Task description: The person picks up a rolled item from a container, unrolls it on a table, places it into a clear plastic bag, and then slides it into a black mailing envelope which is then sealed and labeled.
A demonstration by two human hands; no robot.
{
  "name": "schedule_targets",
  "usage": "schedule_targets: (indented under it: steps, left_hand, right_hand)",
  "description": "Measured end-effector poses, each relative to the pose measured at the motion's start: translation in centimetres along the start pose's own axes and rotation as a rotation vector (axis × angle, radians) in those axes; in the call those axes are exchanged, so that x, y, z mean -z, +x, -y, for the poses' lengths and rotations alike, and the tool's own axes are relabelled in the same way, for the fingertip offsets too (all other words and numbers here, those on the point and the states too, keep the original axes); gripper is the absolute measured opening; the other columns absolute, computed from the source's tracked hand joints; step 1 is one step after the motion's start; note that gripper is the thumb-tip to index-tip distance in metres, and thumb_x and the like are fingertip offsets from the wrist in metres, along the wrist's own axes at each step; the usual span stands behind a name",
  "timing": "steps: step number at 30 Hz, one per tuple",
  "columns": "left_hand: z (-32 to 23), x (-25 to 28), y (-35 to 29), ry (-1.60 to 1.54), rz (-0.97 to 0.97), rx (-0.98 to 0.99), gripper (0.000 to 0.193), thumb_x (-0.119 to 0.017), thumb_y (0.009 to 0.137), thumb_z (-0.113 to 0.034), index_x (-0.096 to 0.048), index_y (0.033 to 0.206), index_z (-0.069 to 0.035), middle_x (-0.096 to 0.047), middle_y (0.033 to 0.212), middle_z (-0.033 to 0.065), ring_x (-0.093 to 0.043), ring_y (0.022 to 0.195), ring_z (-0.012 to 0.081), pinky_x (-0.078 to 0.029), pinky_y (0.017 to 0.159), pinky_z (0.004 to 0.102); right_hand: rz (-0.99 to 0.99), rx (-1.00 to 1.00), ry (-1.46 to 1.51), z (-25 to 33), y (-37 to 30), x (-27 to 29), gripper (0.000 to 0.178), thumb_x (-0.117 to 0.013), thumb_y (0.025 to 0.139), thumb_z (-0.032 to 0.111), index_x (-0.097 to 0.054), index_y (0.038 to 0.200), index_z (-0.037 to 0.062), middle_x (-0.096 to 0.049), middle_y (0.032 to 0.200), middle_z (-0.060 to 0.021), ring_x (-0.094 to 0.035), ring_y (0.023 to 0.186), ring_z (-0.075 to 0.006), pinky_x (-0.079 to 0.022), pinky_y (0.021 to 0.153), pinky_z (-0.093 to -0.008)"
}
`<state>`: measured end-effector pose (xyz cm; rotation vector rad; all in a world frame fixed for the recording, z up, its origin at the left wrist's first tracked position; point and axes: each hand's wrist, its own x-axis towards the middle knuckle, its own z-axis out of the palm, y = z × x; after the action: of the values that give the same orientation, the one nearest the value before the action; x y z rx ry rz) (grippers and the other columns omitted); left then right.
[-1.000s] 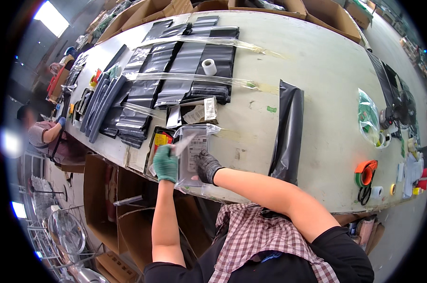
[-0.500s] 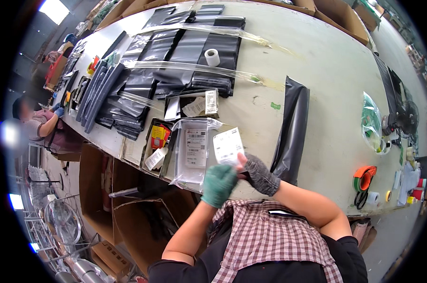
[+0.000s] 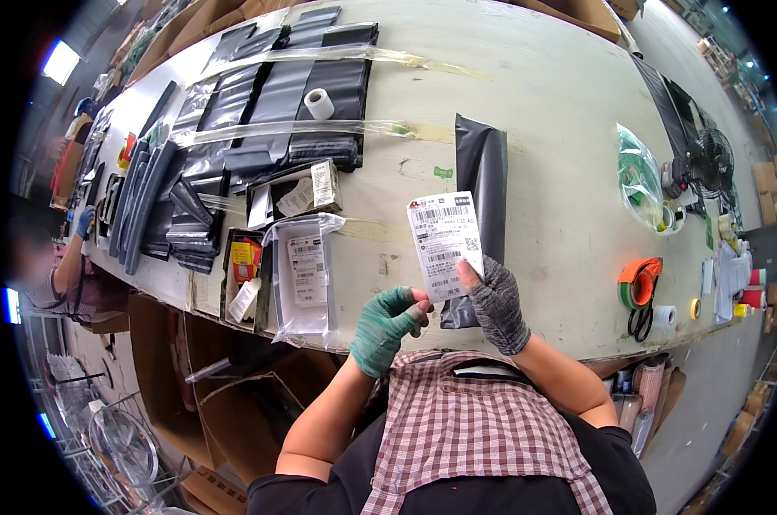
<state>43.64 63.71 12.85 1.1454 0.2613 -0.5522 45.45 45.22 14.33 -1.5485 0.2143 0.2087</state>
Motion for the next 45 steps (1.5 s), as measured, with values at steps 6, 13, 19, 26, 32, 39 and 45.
schedule_targets:
  steps: [6, 13, 19, 26, 32, 39, 45]
  left_hand:
    - [0.0, -0.5, -0.6, 0.034, -0.018, -0.027, 0.016, -0.068, 0.087, -0.015, -0.063, 0.095, -0.003, -0.062, 0.079, 0.0037, -0.056, 0.066, 0.0104, -0.045, 0.057, 0.0227]
    - [0.3, -0.6, -0.5, 0.049, -0.003, -0.048, 0.015, -0.066, 0.088, -0.017, -0.063, 0.091, -0.003, -0.061, 0.077, 0.0025, -0.053, 0.064, 0.0089, -0.044, 0.057, 0.0218]
    - [-0.3, -1.8, -0.9, 0.036, 0.008, -0.082, 0.016, -0.066, 0.088, -0.018, -0.063, 0.088, -0.003, -0.059, 0.074, 0.0008, -0.05, 0.061, 0.0071, -0.04, 0.056, 0.0206]
    - [-0.9, -2.6, -0.6, 0.083, -0.033, -0.128, 0.016, -0.068, 0.087, -0.018, -0.064, 0.084, -0.003, -0.056, 0.068, -0.0021, -0.047, 0.059, 0.0053, -0.038, 0.054, 0.0195]
    - [-0.8, -3.8, -0.2, 0.345, -0.086, -0.276, 0.01, -0.069, 0.085, -0.012, -0.065, 0.085, -0.003, -0.056, 0.069, -0.0033, -0.049, 0.063, 0.0039, -0.039, 0.056, 0.0178]
    - [4.6, 7.9, -3.4, 0.34, -0.268, -0.022, 0.013, -0.061, 0.083, -0.016, -0.054, 0.08, -0.006, -0.046, 0.066, -0.0041, -0.042, 0.056, 0.0056, -0.035, 0.051, 0.02]
    - [23.7, 30.7, -22.0, 1.256, -0.018, 0.709, 0.024, -0.052, 0.084, -0.026, -0.063, 0.094, -0.008, -0.063, 0.085, 0.0107, -0.059, 0.075, 0.0252, -0.046, 0.065, 0.035]
  right_hand:
    - [-0.016, 0.023, 0.023, -0.5, -0.2, 0.0, 0.034, -0.055, 0.096, 0.029, -0.062, 0.109, -0.0016, -0.066, 0.092, -0.0063, -0.06, 0.081, -0.0103, -0.05, 0.073, -0.0262]
    - [-0.009, 0.034, -0.005, -0.3, -0.3, -0.2, 0.037, -0.054, 0.096, 0.031, -0.061, 0.111, -0.0025, -0.067, 0.092, -0.0065, -0.061, 0.081, -0.0109, -0.051, 0.073, -0.0265]
    - [-0.203, 0.483, -0.288, -0.3, 0.5, -1.7, 0.03, -0.061, 0.09, 0.021, -0.062, 0.11, -0.0011, -0.067, 0.099, -0.0123, -0.062, 0.091, -0.0207, -0.049, 0.079, -0.0324]
    - [0.229, 0.414, -0.431, 1.3, -1.3, 1.3, 0.019, -0.065, 0.087, 0.021, -0.068, 0.098, 0.0057, -0.067, 0.083, -0.0096, -0.064, 0.074, -0.0214, -0.051, 0.07, -0.0311]
    - [0.201, 0.188, -0.215, 0.9, -1.4, 1.8, 0.019, -0.063, 0.089, 0.019, -0.067, 0.094, 0.0009, -0.064, 0.068, -0.0047, -0.061, 0.06, -0.0098, -0.049, 0.056, -0.025]
    - [-0.167, 0.088, 0.121, -0.6, 3.7, 12.1, 0.015, -0.054, 0.094, 0.018, -0.057, 0.089, 0.0043, -0.063, 0.077, -0.0061, -0.063, 0.061, -0.0114, -0.049, 0.053, -0.0241]
    - [0.045, 0.951, -0.889, -4.3, 8.8, 14.3, 0.014, -0.057, 0.082, 0.0, -0.057, 0.095, 0.0023, -0.065, 0.094, -0.0144, -0.063, 0.08, -0.0313, -0.053, 0.073, -0.0374]
